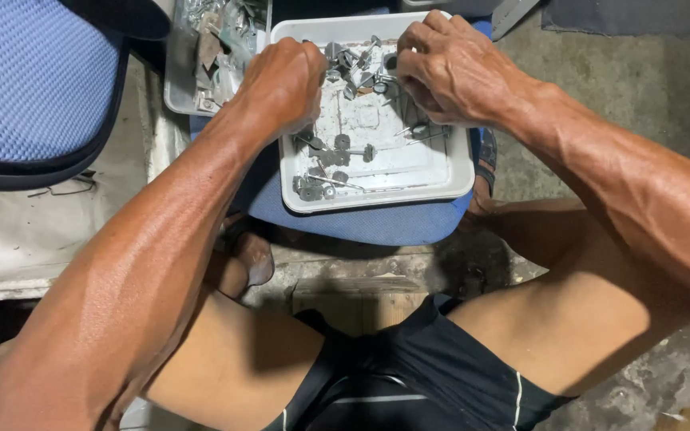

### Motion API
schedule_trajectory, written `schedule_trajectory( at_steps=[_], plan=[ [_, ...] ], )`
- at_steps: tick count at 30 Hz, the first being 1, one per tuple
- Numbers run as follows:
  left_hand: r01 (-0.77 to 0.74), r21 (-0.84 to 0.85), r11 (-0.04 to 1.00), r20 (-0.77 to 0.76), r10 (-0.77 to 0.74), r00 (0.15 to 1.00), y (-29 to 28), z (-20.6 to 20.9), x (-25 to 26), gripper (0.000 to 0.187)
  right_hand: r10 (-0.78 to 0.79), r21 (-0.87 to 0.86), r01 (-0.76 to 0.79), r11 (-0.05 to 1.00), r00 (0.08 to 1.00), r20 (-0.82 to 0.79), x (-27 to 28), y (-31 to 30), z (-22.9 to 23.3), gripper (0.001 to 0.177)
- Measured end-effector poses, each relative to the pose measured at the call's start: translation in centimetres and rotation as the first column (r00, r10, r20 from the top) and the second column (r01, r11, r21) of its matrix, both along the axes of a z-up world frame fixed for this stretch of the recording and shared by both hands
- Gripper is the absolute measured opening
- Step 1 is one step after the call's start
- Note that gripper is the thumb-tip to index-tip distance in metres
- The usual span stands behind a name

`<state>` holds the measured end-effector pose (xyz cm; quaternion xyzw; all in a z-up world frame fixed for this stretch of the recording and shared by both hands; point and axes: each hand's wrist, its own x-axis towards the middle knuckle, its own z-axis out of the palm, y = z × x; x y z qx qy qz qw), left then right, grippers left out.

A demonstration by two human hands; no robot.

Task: Sorting and inspecting small metal hardware components like screws and bolts in a tray

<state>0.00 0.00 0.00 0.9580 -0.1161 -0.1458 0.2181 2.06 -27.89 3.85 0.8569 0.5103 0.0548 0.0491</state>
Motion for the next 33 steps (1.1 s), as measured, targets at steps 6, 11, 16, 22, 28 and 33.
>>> schedule_trajectory(
  at_steps=[6, 11, 16, 22, 28, 33],
  plan=[
    [0.200, -0.048, 0.979, 0.000, -0.200, 0.980, -2.2, 1.3, -0.3, 0.018, -0.006, -0.043, 0.004, 0.999, 0.998, -0.065, -0.1, -0.5, -2.3, 0.005],
    [0.294, -0.011, 0.956, -0.235, -0.288, 0.928, -3.1, 2.5, -1.0, 0.021, -0.043, -0.002, 0.043, 0.999, 0.993, -0.109, 0.1, -0.6, -1.4, 0.014],
    [0.355, 0.138, 0.925, -0.226, -0.320, 0.920, -3.1, 1.4, -1.3, 0.020, -0.053, 0.066, 0.059, 0.996, 0.994, -0.090, 0.0, -1.0, -0.2, 0.008],
    [0.250, 0.109, 0.962, -0.234, -0.220, 0.947, -3.3, -0.5, -1.4, 0.014, 0.032, 0.123, -0.012, 0.992, 0.987, -0.156, -0.5, -0.6, 0.7, 0.012],
    [0.199, 0.105, 0.974, -0.249, -0.168, 0.954, -3.5, -3.0, -0.7, 0.027, 0.033, 0.124, -0.002, 0.992, 0.969, -0.243, -1.3, 0.5, 1.5, 0.011],
    [0.196, 0.182, 0.964, -0.289, -0.138, 0.947, -4.3, -1.0, -1.6, 0.016, -0.032, 0.138, 0.080, 0.987, 0.946, -0.321, -1.7, 0.7, 1.7, 0.004]
  ],
)
